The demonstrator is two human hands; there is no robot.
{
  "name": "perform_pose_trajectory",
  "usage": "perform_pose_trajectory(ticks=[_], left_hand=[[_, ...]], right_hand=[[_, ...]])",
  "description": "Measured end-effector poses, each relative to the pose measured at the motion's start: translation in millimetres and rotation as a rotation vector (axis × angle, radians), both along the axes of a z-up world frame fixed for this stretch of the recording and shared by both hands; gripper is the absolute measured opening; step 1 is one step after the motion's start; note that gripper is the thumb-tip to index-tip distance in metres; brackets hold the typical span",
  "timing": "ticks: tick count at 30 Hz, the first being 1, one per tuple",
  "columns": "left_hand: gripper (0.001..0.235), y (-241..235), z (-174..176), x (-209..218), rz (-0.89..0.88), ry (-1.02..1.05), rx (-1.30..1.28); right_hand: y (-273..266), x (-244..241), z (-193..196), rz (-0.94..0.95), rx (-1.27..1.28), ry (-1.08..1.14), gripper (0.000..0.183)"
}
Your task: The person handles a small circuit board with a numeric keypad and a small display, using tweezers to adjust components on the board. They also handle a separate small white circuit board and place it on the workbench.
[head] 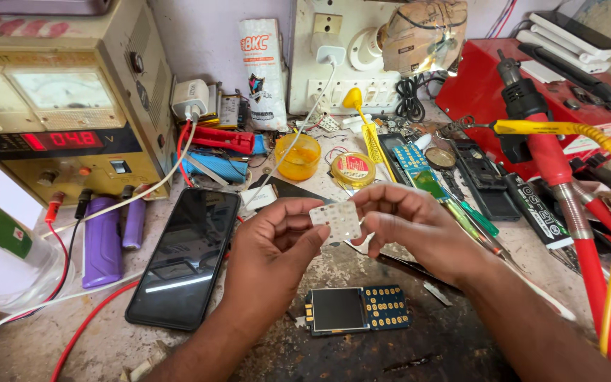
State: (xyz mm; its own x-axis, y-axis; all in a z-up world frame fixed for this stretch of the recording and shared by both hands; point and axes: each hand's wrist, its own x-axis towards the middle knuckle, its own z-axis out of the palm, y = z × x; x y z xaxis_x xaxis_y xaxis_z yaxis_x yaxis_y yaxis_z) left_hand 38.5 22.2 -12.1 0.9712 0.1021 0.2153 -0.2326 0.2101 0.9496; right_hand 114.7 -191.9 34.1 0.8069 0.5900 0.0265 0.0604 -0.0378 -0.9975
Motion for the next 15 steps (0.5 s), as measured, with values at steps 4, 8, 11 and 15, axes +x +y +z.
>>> perform_pose_trajectory(ticks=[4,8,11,15], left_hand=[[0.019,-1,-4,-5,0.002,-0.132,0.057],[0.028,-4,1,-2,0.067,0.011,-0.093],[0.033,-4,7,-1,-0.057,0.184,-0.322],[0.041,-7,9,-5,-0.077,0.083,-0.248]], right_hand=[[10,-17,-8,-0.101,-0.062,-0.226,0.029],[11,-25,-12,-0.365,-0.217,-1.034,0.012],[12,-30,-14,-0.397,-0.29,-1.418,0.012],[11,-32,-17,-0.404,-0.222,-1.438,0.012]])
